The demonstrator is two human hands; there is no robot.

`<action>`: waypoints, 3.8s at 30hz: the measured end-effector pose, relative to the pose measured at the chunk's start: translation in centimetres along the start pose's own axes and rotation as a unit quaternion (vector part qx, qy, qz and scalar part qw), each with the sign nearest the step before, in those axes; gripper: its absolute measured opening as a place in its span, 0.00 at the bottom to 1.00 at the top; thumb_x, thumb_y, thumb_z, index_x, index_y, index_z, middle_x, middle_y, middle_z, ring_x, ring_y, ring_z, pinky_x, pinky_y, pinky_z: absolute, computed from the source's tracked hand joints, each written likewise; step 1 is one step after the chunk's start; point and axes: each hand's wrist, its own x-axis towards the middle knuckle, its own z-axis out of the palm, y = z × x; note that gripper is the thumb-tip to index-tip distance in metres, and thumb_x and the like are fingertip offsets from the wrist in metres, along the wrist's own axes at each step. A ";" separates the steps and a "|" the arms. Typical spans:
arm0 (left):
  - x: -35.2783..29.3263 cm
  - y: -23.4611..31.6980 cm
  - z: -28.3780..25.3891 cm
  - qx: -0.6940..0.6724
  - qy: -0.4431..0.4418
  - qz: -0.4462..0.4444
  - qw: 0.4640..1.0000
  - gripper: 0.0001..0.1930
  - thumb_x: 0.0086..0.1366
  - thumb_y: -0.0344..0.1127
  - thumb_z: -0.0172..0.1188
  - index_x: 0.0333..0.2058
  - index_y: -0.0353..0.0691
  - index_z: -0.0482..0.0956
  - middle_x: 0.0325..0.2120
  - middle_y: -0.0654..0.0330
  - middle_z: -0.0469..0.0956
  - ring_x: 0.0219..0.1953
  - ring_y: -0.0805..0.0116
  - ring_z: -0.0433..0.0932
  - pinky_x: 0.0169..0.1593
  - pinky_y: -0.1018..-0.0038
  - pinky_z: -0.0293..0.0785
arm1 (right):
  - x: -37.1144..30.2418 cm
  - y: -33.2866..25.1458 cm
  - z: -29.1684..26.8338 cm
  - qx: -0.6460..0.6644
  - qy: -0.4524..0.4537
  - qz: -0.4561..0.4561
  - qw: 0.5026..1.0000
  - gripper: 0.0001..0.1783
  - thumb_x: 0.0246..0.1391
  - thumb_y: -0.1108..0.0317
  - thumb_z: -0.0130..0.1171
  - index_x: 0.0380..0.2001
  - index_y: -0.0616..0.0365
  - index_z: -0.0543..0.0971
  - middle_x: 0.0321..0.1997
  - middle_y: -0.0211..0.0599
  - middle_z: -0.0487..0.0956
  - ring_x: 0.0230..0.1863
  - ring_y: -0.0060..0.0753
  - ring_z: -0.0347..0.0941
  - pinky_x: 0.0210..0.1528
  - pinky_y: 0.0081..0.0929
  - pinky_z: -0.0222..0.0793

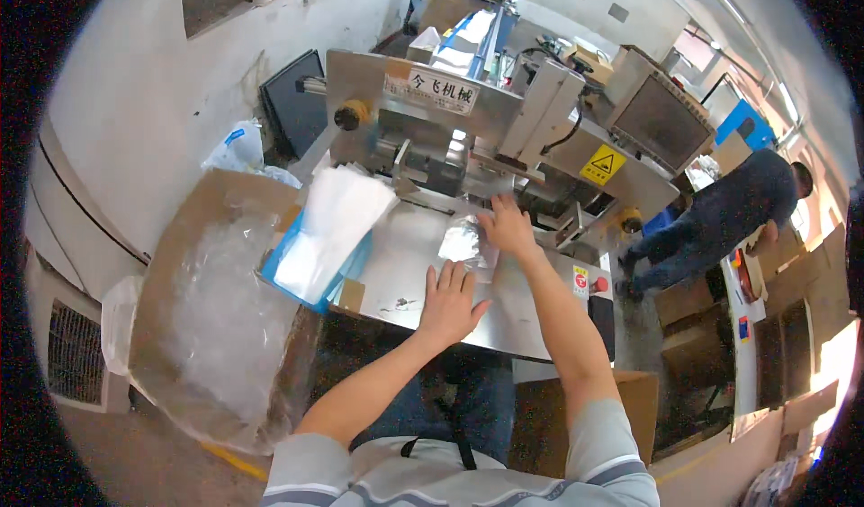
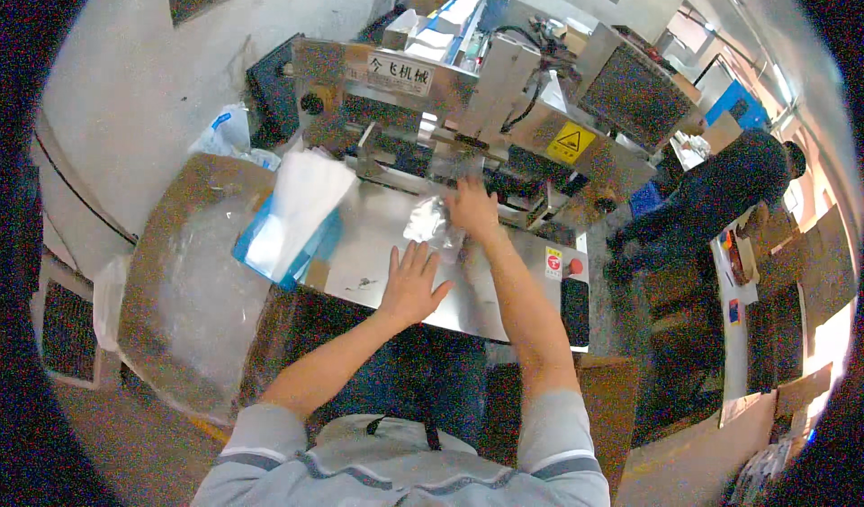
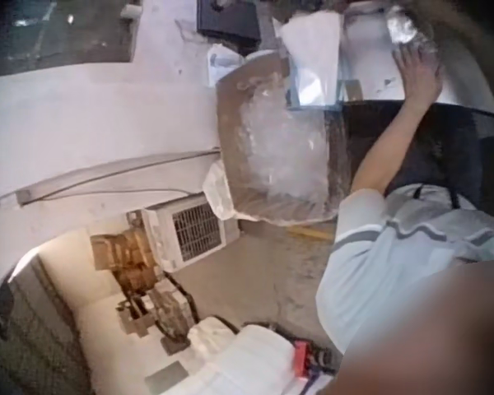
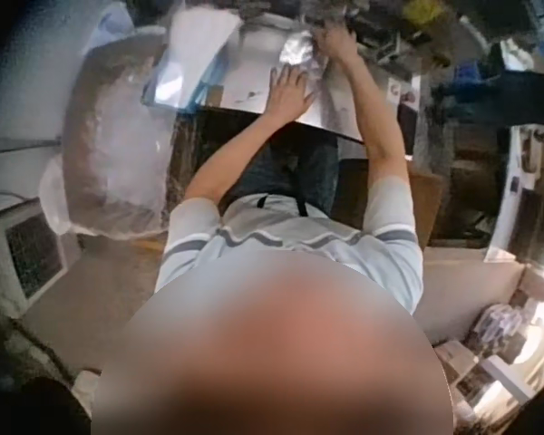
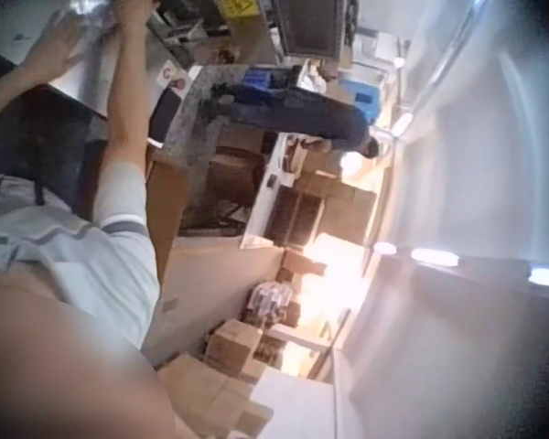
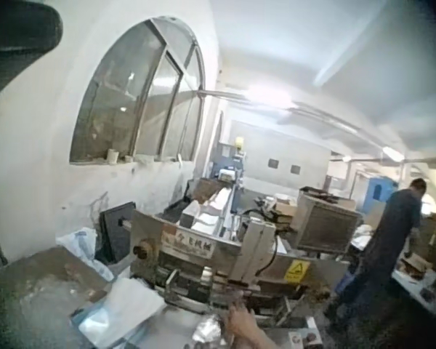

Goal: Packaging stacks of paper products into plastic bags and boxing them in a factory setting.

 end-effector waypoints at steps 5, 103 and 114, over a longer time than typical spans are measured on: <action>-0.5 0.3 -0.1 -0.001 0.005 0.005 1.000 0.29 0.65 0.52 0.55 0.55 0.33 0.71 0.55 0.42 0.69 0.62 0.45 0.64 0.65 0.42 0.52 | 0.6 0.0 -1.2 -0.008 0.026 -0.005 1.000 0.29 0.62 0.46 0.49 0.51 0.63 0.72 0.52 0.53 0.77 0.55 0.55 0.73 0.57 0.58 0.64; 1.8 4.6 -6.4 -0.797 -0.285 -0.189 0.498 0.40 0.68 0.68 0.39 0.61 0.35 0.66 0.58 0.54 0.72 0.61 0.62 0.68 0.62 0.66 0.64 | -24.3 2.3 -7.2 0.903 0.098 0.172 0.381 0.31 0.63 0.57 0.54 0.63 0.61 0.63 0.61 0.42 0.73 0.58 0.41 0.73 0.59 0.39 0.70; 2.4 9.3 -5.3 -0.675 -0.214 -0.175 0.684 0.27 0.66 0.47 0.60 0.56 0.34 0.69 0.51 0.55 0.75 0.50 0.69 0.75 0.53 0.71 0.72 | -24.4 4.6 -4.5 0.567 0.231 0.261 0.746 0.32 0.52 0.60 0.67 0.55 0.67 0.69 0.47 0.43 0.78 0.46 0.38 0.77 0.49 0.32 0.73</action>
